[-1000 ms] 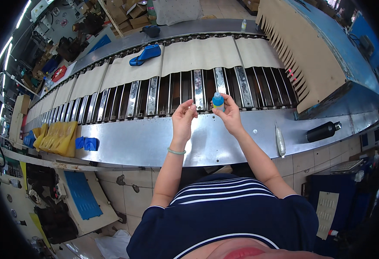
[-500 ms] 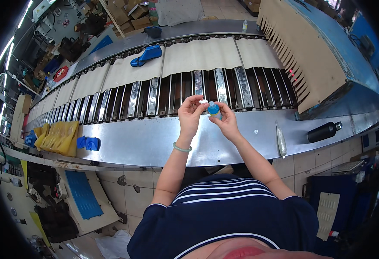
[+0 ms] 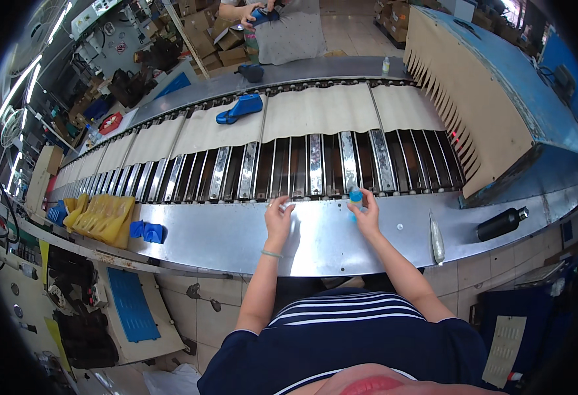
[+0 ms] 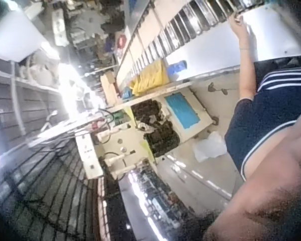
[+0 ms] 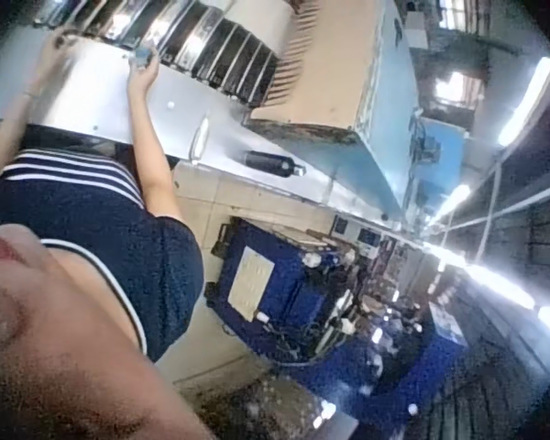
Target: Applying adhesive and cleaning shoe components on a conveyor belt in a factory setting.
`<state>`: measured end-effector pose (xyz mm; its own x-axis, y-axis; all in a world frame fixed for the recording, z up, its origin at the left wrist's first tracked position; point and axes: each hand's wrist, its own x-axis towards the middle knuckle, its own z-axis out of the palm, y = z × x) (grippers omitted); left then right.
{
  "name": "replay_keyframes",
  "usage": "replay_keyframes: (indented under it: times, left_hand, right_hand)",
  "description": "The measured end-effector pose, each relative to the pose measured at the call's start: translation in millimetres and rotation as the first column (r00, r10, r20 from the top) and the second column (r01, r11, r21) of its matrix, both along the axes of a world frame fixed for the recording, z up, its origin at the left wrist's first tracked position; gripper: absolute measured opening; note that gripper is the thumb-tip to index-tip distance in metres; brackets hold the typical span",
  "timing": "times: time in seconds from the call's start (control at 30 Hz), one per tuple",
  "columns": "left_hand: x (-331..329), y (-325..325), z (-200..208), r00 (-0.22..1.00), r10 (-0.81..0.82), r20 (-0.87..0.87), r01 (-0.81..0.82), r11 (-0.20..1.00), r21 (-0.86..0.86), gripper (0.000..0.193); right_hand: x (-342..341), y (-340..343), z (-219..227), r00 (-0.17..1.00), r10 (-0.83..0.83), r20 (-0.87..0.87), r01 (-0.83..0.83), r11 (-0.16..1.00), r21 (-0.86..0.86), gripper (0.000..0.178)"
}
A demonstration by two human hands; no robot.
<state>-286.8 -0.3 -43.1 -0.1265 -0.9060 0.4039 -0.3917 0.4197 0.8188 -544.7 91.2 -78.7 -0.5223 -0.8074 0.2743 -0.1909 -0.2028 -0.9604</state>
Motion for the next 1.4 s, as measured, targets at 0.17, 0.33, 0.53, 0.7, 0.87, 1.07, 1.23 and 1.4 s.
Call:
replay_keyframes:
  times: [0.17,0.33,0.53,0.7,0.87,1.07,1.23,1.4]
  left_hand:
    - [30,-7,-47,0.973,0.226,-0.042,-0.225,0.974,0.018,0.025]
    - [31,6,-65,0.956,0.292,-0.008,-0.292,0.955,-0.058,0.024]
    - [26,4,-63,0.959,0.279,0.054,-0.277,0.960,-0.042,0.024]
    - [23,5,-59,0.957,0.286,0.039,-0.285,0.958,-0.026,0.025]
    - [25,3,-65,0.954,0.291,0.075,-0.288,0.956,-0.048,0.026]
    - [21,4,-64,0.957,0.284,0.060,-0.283,0.959,-0.022,0.028]
    - [22,4,-66,0.956,0.285,0.069,-0.285,0.958,-0.008,0.028]
    - [19,5,-63,0.958,0.281,0.064,-0.281,0.960,-0.006,0.028]
  right_hand:
    - [-19,3,-35,0.988,-0.110,-0.104,0.111,0.994,0.008,0.050]
    - [-10,13,-35,0.967,-0.162,-0.197,0.162,0.987,-0.017,0.047]
    - [-12,12,-32,0.931,-0.177,-0.318,0.174,0.984,-0.039,0.047]
    - [-14,12,-34,0.925,-0.175,-0.337,0.174,0.984,-0.033,0.046]
    - [-14,12,-31,0.935,-0.153,-0.319,0.155,0.988,-0.019,0.045]
    - [-15,13,-30,0.924,-0.183,-0.336,0.181,0.983,-0.036,0.045]
    - [-16,13,-29,0.920,-0.180,-0.349,0.182,0.983,-0.028,0.046]
    - [-17,14,-28,0.922,-0.175,-0.345,0.183,0.983,-0.009,0.045]
